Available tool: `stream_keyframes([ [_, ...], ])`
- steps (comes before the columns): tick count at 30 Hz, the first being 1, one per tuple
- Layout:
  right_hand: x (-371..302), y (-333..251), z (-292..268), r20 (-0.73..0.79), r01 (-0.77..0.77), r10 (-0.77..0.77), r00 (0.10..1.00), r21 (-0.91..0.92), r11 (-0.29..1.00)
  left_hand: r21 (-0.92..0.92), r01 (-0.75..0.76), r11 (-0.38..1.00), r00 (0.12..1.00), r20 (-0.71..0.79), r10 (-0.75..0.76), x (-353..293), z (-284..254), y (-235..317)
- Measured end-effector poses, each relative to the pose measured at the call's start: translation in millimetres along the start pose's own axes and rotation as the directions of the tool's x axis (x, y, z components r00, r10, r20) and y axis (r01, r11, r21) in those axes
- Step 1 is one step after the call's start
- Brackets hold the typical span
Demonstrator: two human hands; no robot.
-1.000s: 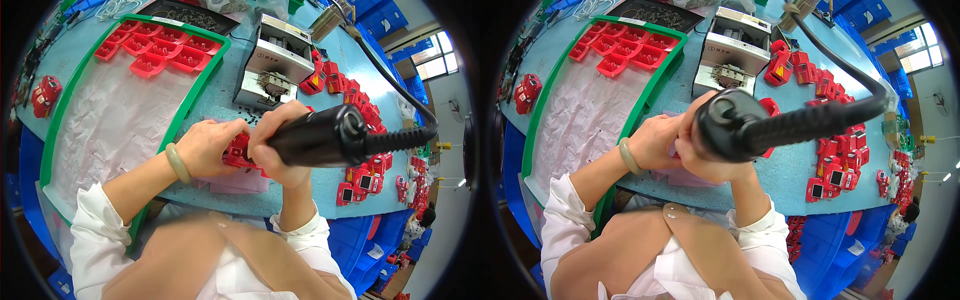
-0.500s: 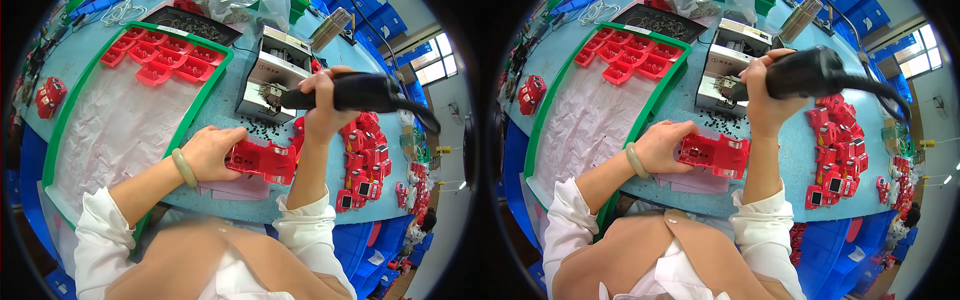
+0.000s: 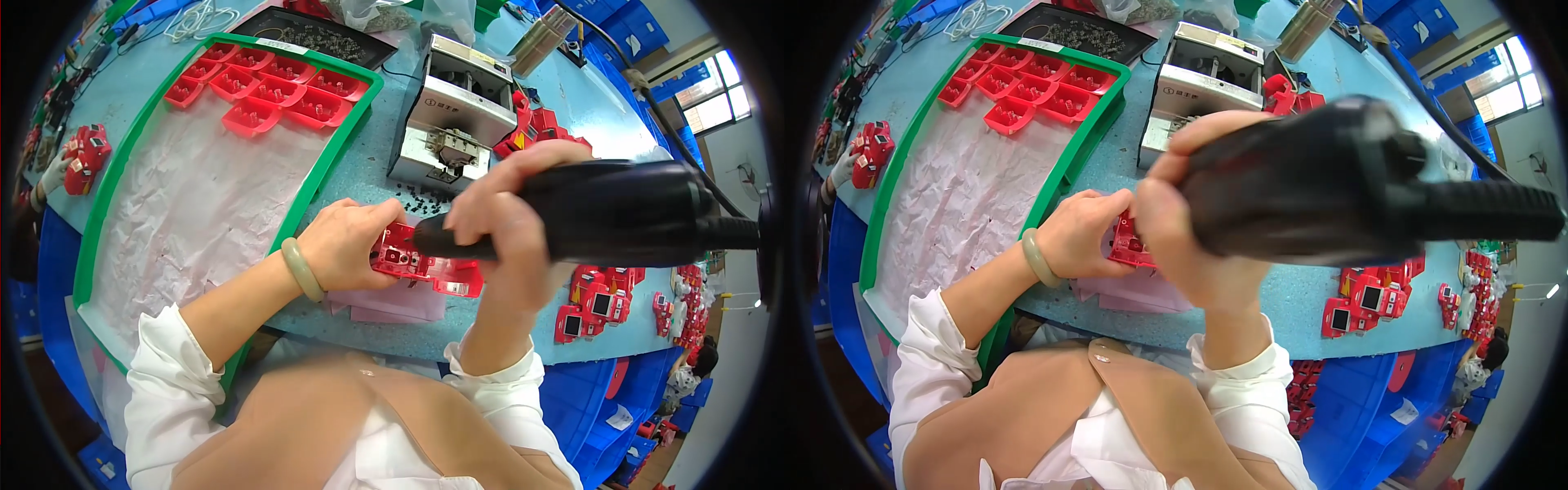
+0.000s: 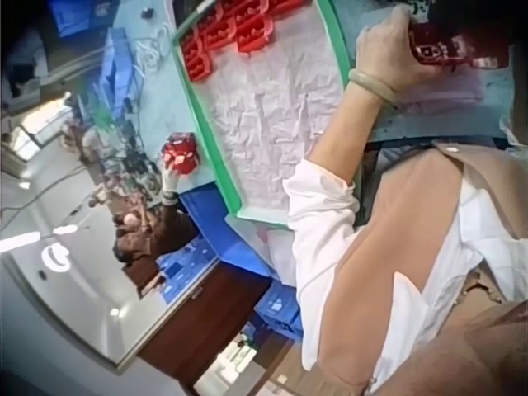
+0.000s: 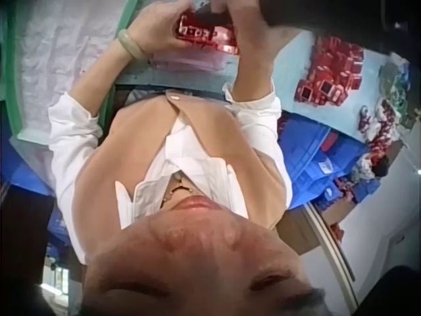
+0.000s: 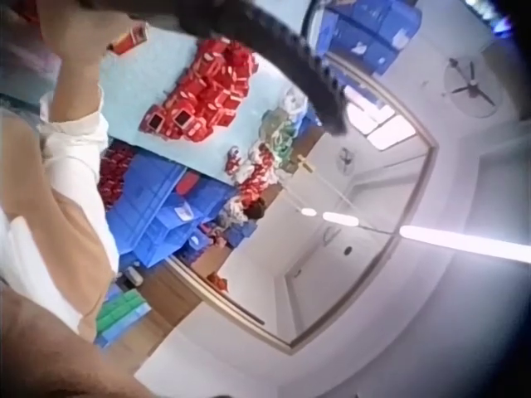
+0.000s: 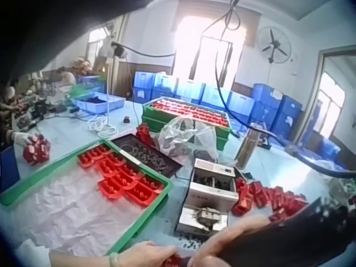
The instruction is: Using an electric screwdriver to secure components into red plastic toy housings at a factory workbench.
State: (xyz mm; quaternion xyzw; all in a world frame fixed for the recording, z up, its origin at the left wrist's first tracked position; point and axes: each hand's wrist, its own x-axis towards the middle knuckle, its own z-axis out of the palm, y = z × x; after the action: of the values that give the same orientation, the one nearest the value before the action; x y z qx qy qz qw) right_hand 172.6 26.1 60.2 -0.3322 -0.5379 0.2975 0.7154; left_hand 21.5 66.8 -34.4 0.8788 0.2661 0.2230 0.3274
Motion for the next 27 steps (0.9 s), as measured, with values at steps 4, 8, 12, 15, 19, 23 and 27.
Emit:
stream_keyframes([
  [4, -14.7, 18.3, 1.6, 0.073, -0.035, 0.044, 0.996, -0.12, 0.992, 0.063, -0.024, 0.998, 1.0, 0.0, 0.024, 1.2, 0.5, 1.2],
  [8, -24.5, 34.0, 3.9, 0.109, -0.076, 0.087, 0.99, -0.104, 0.992, 0.012, 0.032, 0.999, 0.999, -0.04, -0.031, 2.3, 5.2, 0.2],
  [12, -24.3, 40.4, 5.8, 0.14, -0.034, 0.06, 0.988, -0.177, 0.984, -0.005, -0.051, 0.999, 0.996, -0.07, 0.051, 4.3, 4.6, -0.8],
  [15, -20.7, 42.9, 7.4, 0.249, 0.087, -0.026, 0.968, -0.236, 0.968, -0.007, -0.076, 0.997, 0.993, -0.092, 0.075, 2.8, 5.3, -4.8],
  [19, -22.6, 39.7, 14.0, 0.283, 0.031, 0.028, 0.959, -0.202, 0.979, -0.086, -0.067, 0.994, 0.991, -0.122, 0.057, -2.5, 2.0, 1.1],
  [23, -20.5, 27.8, 18.8, 0.409, 0.035, 0.045, 0.911, -0.187, 0.982, 0.024, -0.113, 0.993, 0.989, -0.096, 0.114, -8.3, -0.2, 0.1],
  [27, -32.3, 20.0, 30.1, 0.19, -0.057, 0.089, 0.978, -0.167, 0.984, -0.027, 0.006, 1.0, 0.998, -0.062, -0.007, -21.6, -12.9, 9.6],
])
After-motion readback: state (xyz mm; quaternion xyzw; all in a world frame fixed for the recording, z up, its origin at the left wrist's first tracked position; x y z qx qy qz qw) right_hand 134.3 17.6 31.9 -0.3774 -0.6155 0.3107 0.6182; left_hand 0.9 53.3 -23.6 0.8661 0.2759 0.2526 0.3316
